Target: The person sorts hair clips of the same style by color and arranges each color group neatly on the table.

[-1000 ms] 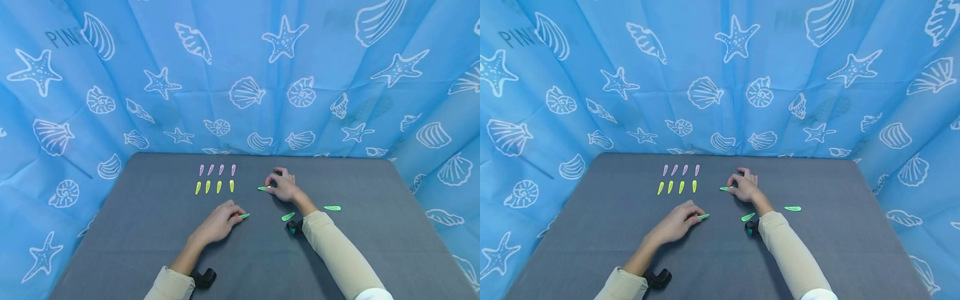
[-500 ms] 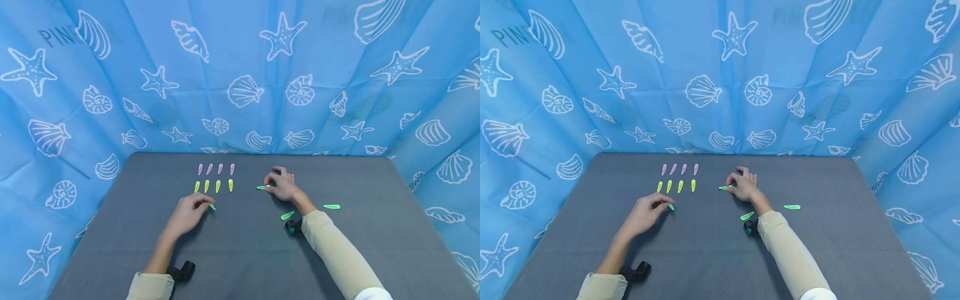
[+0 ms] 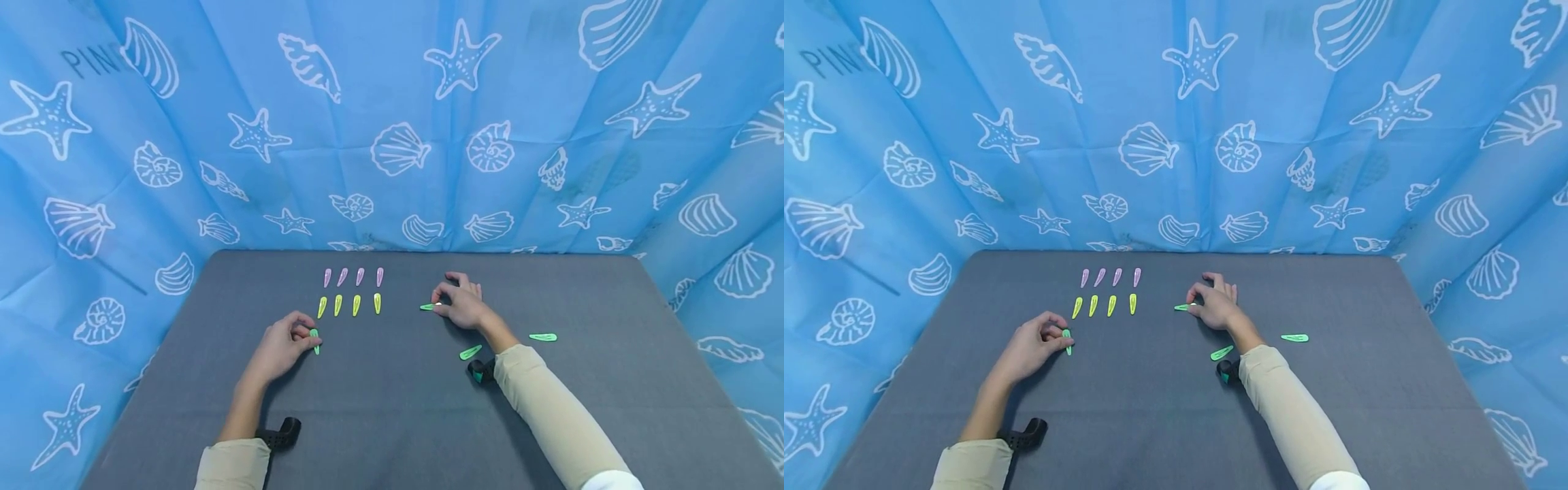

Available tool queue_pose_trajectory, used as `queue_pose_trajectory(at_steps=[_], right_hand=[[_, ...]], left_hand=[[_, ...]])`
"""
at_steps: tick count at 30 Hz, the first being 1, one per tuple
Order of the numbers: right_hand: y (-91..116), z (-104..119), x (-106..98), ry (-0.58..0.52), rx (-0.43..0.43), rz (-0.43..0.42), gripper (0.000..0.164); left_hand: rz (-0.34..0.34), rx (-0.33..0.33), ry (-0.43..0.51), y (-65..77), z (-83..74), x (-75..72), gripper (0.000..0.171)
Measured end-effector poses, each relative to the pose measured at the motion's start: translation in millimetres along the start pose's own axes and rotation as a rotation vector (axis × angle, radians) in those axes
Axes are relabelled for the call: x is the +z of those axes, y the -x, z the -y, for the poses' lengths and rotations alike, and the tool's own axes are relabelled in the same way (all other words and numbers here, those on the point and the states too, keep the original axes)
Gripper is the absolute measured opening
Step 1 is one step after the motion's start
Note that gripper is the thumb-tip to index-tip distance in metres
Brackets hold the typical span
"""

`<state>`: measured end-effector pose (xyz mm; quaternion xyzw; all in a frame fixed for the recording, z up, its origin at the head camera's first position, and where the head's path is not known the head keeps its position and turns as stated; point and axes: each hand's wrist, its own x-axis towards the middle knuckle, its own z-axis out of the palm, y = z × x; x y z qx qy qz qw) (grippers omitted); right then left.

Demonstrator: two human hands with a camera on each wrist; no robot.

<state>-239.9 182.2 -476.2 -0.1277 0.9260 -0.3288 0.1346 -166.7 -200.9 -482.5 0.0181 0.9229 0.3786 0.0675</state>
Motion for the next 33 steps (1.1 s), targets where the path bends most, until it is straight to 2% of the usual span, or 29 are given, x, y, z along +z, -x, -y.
queue_pose_trajectory(at_steps=[5, 9, 16, 22, 26, 33], right_hand=[[0.9, -0.5, 0.1, 0.002, -0.009, -0.002, 0.004], [1.4, 0.3, -1.4, 0.004, -0.006, -0.001, 0.004], [1.4, 0.3, -0.2, 0.011, -0.023, -0.019, 0.006], [2.5, 0.4, 3.8, 0.041, -0.025, -0.064, 0.013], [3.7, 3.0, 4.0, 0.081, -0.030, -0.095, 0.011], [6.9, 8.8, 2.5, 0.077, -0.162, -0.154, 0.012]], left_hand=[[0.034, 0.036, -0.026, -7.3, 5.8, -1.1, 0.022], [0.069, 0.031, -0.034, -11.7, 6.8, -2.9, 0.020], [0.100, 0.034, 0.015, -10.4, 10.0, -5.8, 0.024], [0.169, 0.051, 0.040, -10.1, 19.6, -8.3, 0.043], [0.204, 0.064, 0.042, -11.0, 22.5, -11.2, 0.055], [0.221, 0.081, 0.046, -12.4, 20.9, -13.1, 0.055]])
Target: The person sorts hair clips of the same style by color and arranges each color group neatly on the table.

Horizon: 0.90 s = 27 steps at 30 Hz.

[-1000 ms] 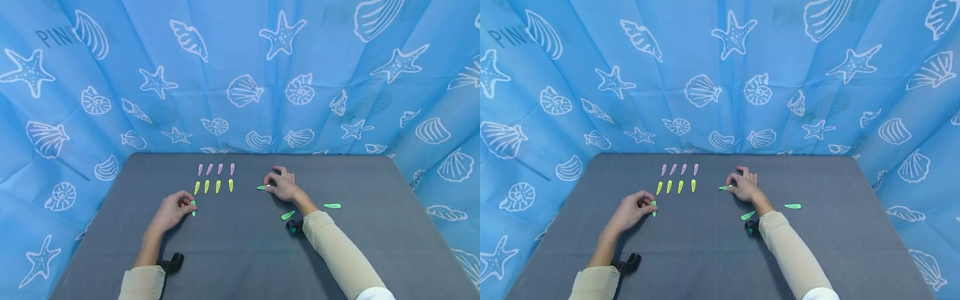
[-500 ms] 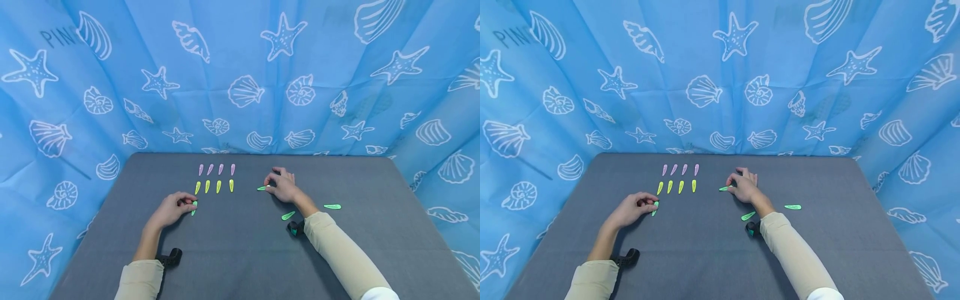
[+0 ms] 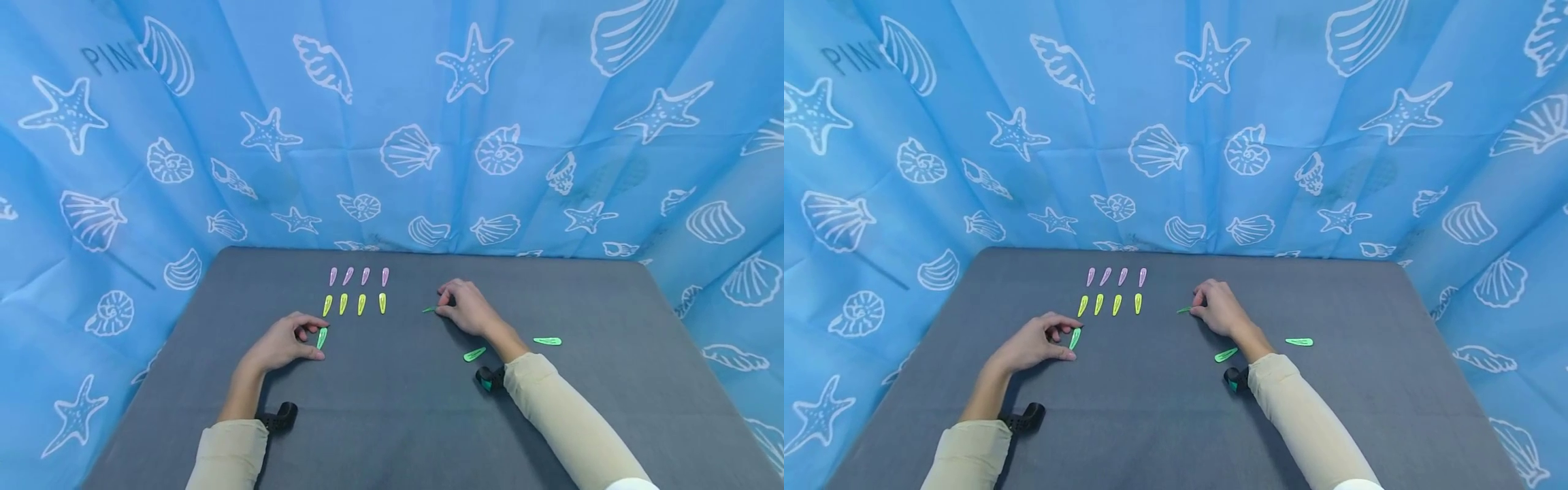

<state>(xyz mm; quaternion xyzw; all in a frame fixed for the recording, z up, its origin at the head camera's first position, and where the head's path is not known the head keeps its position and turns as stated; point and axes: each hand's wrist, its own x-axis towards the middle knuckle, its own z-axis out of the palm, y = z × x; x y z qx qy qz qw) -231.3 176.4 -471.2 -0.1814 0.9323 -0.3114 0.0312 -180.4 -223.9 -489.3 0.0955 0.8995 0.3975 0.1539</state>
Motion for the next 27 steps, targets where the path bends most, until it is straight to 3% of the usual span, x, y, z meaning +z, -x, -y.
queue_pose_trajectory(at_steps=[8, 14, 20, 27], right_hand=[[2.3, 21.4, -1.2, -0.032, -0.109, -0.048, 0.002], [0.0, 41.2, 5.3, -0.020, -0.168, -0.026, 0.018], [-5.5, 63.6, 20.6, -0.103, -0.102, 0.020, 0.019], [-13.5, 92.6, 50.3, -0.181, -0.062, 0.064, 0.006]], left_hand=[[-0.002, -0.036, 0.008, 1.4, -0.2, -1.1, 0.054], [0.001, -0.046, 0.011, 1.1, -1.1, -1.0, 0.054], [0.009, -0.048, 0.011, 0.7, -3.1, -1.7, 0.054], [0.001, -0.047, 0.017, 0.9, -4.7, -0.7, 0.054]])
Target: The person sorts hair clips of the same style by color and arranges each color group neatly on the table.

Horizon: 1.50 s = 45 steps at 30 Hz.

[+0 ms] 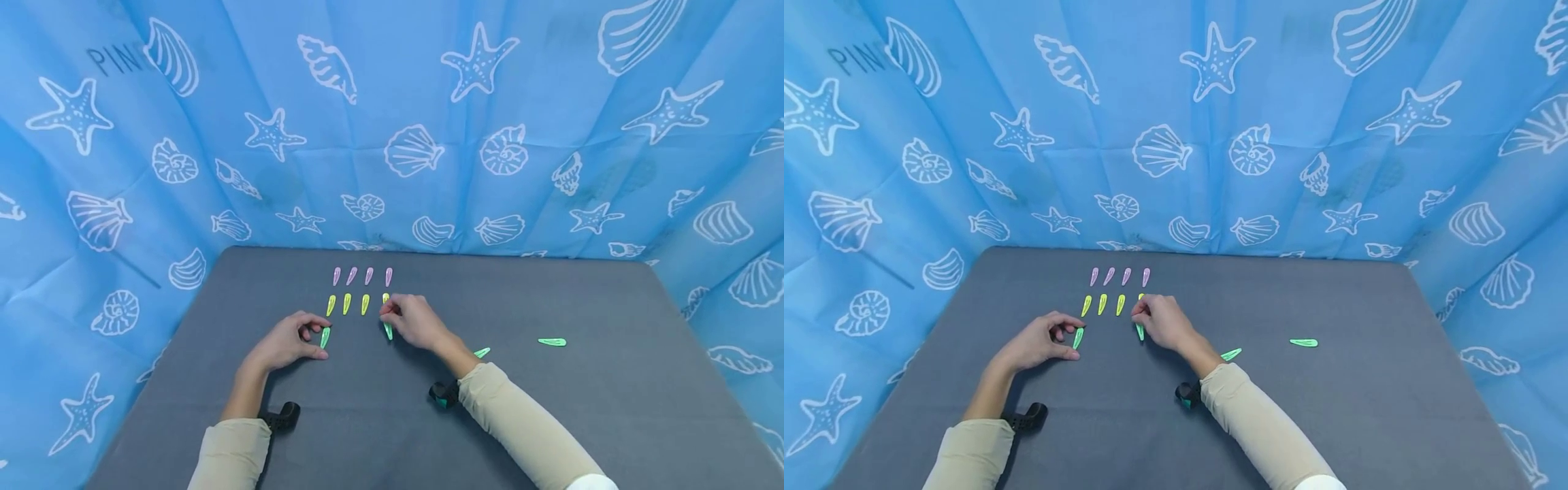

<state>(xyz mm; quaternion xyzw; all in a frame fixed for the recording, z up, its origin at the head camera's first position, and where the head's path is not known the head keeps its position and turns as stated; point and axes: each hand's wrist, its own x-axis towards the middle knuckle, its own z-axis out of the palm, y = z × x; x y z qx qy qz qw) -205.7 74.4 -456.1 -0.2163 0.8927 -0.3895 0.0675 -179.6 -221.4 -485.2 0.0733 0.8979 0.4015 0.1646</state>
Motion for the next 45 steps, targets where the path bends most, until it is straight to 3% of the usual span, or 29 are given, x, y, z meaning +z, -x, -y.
queue_pose_trajectory(at_steps=[12, 30, 35, 40, 45], right_hand=[[-14.8, 29.1, 48.1, -0.160, 0.051, -0.010, 0.006], [-32.6, 45.3, 75.9, 0.106, 0.094, -0.031, 0.005], [-30.2, 46.6, 76.4, 0.114, 0.089, -0.033, 0.009], [-20.2, 47.0, 71.3, 0.159, 0.039, -0.072, 0.014], [-8.7, 48.4, 58.4, 0.298, -0.052, -0.114, 0.021]], left_hand=[[-0.011, 0.009, -0.002, -2.4, -0.1, -1.0, 0.053], [-0.007, 0.024, 0.017, -2.3, 0.8, -6.2, 0.054], [-0.010, 0.022, 0.018, -2.4, 2.9, -4.7, 0.054], [-0.005, 0.012, 0.020, -2.8, 3.8, -1.3, 0.054], [-0.005, -0.002, 0.012, -2.5, 3.8, -0.1, 0.054]])
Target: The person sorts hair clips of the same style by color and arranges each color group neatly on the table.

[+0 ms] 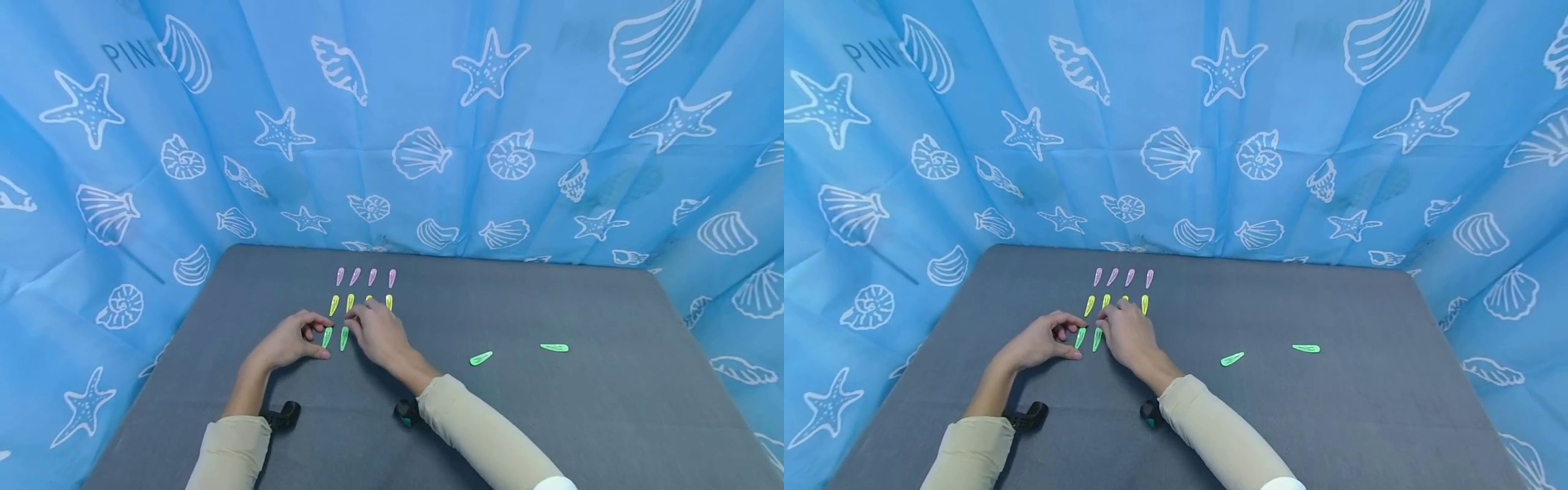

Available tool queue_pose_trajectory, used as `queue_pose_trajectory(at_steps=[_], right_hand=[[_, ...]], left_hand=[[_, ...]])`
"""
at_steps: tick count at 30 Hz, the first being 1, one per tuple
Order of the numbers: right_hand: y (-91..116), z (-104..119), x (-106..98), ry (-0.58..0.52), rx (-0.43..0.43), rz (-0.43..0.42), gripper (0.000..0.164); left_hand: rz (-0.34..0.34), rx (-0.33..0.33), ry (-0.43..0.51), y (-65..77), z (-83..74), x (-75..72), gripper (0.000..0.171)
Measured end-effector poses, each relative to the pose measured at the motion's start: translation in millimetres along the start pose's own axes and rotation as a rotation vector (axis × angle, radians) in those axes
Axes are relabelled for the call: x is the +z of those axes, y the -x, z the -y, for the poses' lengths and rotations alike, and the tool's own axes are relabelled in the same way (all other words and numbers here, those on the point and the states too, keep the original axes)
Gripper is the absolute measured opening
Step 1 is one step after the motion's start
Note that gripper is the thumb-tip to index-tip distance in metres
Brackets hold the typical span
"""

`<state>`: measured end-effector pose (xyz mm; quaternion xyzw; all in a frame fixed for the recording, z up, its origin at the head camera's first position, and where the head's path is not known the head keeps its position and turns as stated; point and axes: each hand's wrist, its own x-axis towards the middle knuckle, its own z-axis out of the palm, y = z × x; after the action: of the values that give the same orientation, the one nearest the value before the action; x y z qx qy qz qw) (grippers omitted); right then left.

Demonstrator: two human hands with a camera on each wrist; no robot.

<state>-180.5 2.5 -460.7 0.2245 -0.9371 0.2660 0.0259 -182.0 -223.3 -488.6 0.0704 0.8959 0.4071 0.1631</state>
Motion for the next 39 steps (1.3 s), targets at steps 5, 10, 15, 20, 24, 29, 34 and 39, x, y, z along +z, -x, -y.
queue_pose_trajectory(at_steps=[5, 10, 15, 20, 24, 29, 34, 39], right_hand=[[13.9, -12.3, -18.2, 0.135, 0.006, 0.034, 0.045], [30.3, -30.8, -33.0, 0.241, 0.048, 0.040, 0.064], [46.3, -49.7, -40.1, 0.306, 0.015, 0.022, 0.074], [64.5, -71.5, -48.8, 0.350, -0.023, 0.005, 0.077], [77.8, -89.7, -59.0, 0.371, -0.014, 0.013, 0.078], [94.1, -108.6, -70.1, 0.383, 0.019, 0.023, 0.080], [112.6, -123.5, -76.7, 0.363, 0.032, 0.031, 0.079], [128.0, -135.5, -83.5, 0.307, 0.035, 0.032, 0.078]], left_hand=[[0.004, 0.008, -0.021, -3.4, -0.3, 3.6, 0.053], [0.012, 0.035, -0.017, -5.3, -2.1, 6.4, 0.053], [0.009, 0.014, -0.010, -3.0, -1.9, 5.8, 0.052], [0.020, 0.012, -0.005, -2.4, -1.7, 5.6, 0.052], [0.016, 0.010, -0.004, -2.1, -2.1, 4.6, 0.052], [0.007, 0.002, -0.007, -1.6, -1.7, 3.7, 0.052], [0.000, -0.010, -0.008, -0.2, -1.5, 2.8, 0.052], [0.007, -0.004, 0.005, 1.3, -1.8, 1.1, 0.053]])
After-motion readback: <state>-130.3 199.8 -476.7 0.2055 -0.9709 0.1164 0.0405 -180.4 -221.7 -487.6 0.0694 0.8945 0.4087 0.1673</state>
